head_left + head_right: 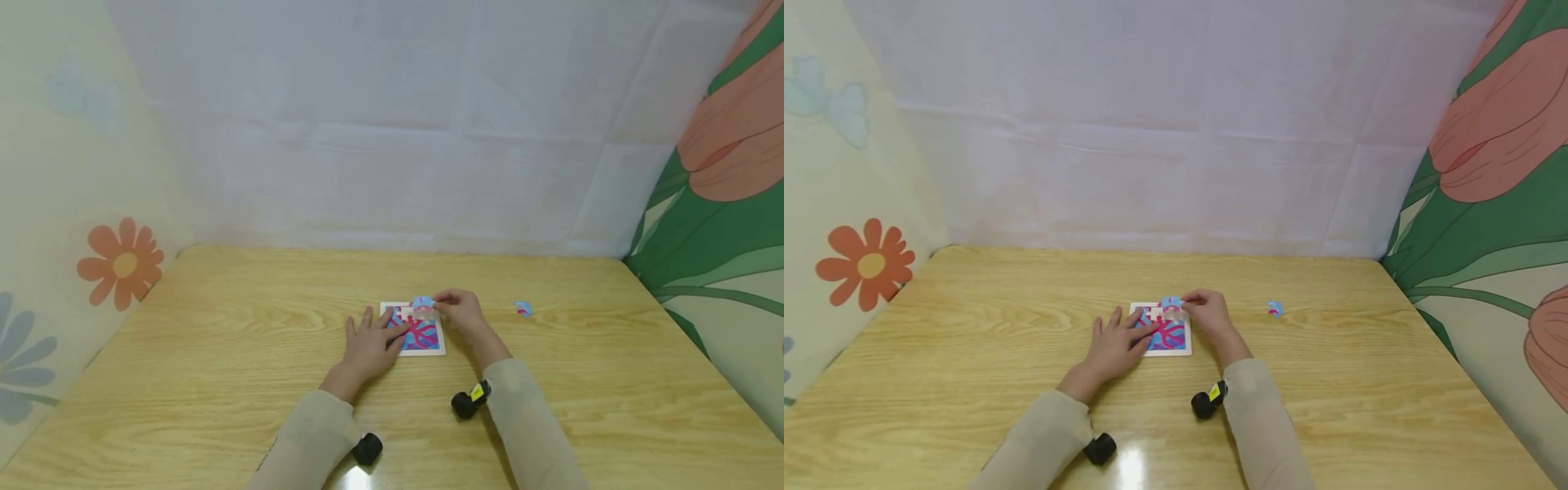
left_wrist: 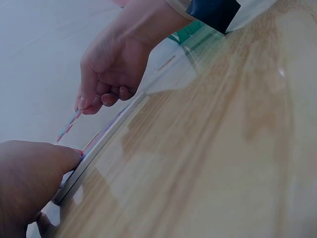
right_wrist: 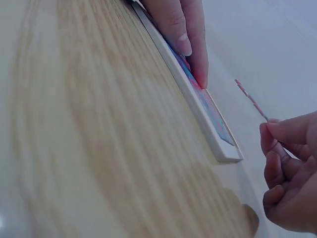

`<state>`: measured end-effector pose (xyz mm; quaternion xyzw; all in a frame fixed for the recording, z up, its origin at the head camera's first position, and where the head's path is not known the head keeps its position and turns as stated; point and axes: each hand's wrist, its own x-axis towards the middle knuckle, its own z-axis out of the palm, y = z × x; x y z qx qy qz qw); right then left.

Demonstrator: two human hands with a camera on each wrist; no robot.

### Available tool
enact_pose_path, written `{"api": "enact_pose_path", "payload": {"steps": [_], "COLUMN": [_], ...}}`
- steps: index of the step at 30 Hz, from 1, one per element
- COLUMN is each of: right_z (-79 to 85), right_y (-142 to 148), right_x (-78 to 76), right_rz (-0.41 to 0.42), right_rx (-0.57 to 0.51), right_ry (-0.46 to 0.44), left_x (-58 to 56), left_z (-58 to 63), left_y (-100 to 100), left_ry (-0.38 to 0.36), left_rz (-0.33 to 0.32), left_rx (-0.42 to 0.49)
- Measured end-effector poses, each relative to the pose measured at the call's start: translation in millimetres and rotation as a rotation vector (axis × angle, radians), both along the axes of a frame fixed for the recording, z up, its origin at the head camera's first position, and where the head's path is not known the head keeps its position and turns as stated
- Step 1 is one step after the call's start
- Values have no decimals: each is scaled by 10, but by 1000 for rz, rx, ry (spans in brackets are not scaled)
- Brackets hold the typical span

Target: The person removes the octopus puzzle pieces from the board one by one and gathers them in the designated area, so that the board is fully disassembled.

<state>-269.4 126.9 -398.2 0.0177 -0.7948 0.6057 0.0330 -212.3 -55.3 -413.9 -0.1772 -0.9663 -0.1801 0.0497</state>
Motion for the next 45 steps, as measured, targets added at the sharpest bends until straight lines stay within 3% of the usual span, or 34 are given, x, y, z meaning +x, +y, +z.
{"api": "enact_pose_path", "payload": {"steps": [9, 18, 27, 45], "right_z": [24, 49, 78, 103], "right_y": [157, 356, 609, 1052], "right_x": [-2, -36, -48, -27], "right_rz": [-21, -34, -58, -79], "right_rx": [-102, -117, -78, 1], "right_ry": [-22, 7, 25, -21], "left_x": [-2, 5, 11, 4], "left_z": [-10, -15, -5, -7], "left_y": [-8, -20, -24, -16], "left_ry": [-4, -4, 3, -1], "left_rz": [-11, -15, -31, -20], "left_rx": [5, 8, 17, -3]}}
